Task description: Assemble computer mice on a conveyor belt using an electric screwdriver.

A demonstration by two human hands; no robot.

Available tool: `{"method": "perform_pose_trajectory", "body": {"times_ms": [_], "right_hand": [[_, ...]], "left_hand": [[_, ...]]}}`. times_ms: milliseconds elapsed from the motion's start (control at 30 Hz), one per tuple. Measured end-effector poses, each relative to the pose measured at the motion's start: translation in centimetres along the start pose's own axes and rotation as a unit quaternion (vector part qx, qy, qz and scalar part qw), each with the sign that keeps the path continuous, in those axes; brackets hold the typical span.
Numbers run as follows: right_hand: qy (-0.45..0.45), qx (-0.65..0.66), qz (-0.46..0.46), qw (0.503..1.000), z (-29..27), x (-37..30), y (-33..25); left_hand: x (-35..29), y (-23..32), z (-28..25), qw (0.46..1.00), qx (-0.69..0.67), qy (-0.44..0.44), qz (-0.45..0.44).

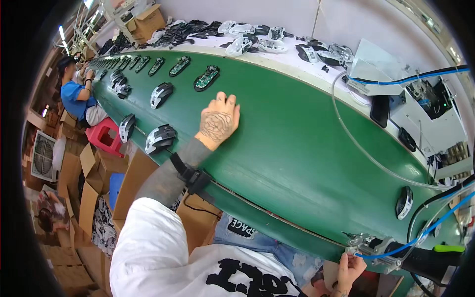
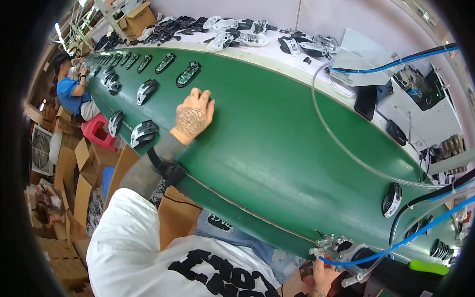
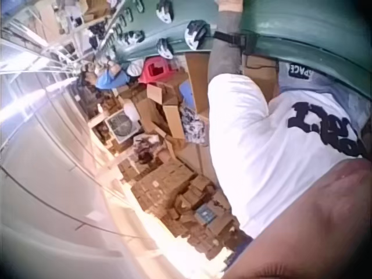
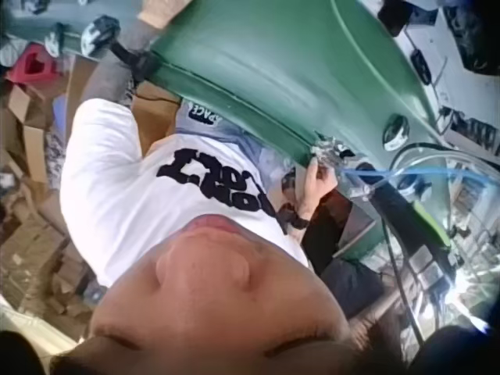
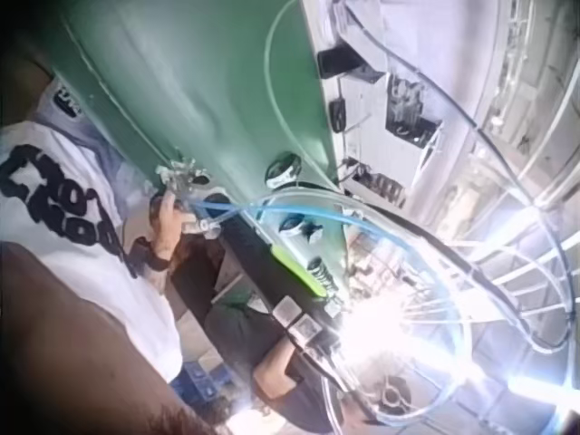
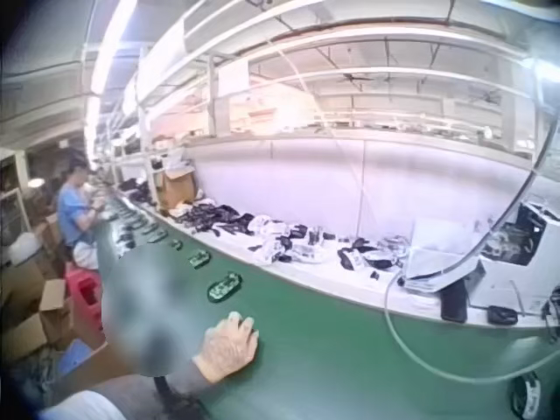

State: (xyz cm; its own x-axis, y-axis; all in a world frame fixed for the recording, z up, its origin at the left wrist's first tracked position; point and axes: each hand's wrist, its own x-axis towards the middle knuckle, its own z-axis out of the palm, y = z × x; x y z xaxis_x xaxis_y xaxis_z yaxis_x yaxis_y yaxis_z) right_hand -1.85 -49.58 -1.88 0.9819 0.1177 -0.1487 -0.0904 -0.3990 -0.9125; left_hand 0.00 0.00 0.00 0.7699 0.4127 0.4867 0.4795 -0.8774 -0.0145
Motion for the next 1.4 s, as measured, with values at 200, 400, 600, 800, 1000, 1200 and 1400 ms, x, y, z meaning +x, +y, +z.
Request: {"method": "perform_pose_trajectory", "body": {"times_ms": [200,400,600,800,1000,1200,1400], "right_hand": [[-0.005,-0.042,-0.093,0.995,-1.2,-0.1,1.5],[0.017,-0.087,-0.204,0.975,-1.5,-0.3,1.8],[0.020,-0.160,-0.241,0.957,-1.5,1.1,2.2],[0.006,-0.103,-0.170,0.980,-1.1,0.7,1.4],[0.058,-0.079,-0.150,0.984,0.0,-0.2,1.7],[0.032,-0.085,-0.179,0.980,0.1,0.1,0.4],[0.106,-0.043,-0.098,0.989,-0.7,-0.9,2.6]], "left_hand": [[-0.2,2.8,0.6,0.978,0.158,0.018,0.136],[-1.4,-3.5,-0.3,0.995,-0.081,0.031,0.039],[0.4,-5.0,1.6,0.979,-0.174,-0.024,0.101],[10.3,-11.4,5.1,0.994,-0.085,-0.020,-0.059],[9.8,-15.0,8.4,0.977,-0.129,-0.157,-0.066],[8.5,-14.2,9.1,0.986,-0.104,-0.125,-0.044],[9.5,-11.9,8.7,0.981,-0.137,-0.123,-0.052]]}}
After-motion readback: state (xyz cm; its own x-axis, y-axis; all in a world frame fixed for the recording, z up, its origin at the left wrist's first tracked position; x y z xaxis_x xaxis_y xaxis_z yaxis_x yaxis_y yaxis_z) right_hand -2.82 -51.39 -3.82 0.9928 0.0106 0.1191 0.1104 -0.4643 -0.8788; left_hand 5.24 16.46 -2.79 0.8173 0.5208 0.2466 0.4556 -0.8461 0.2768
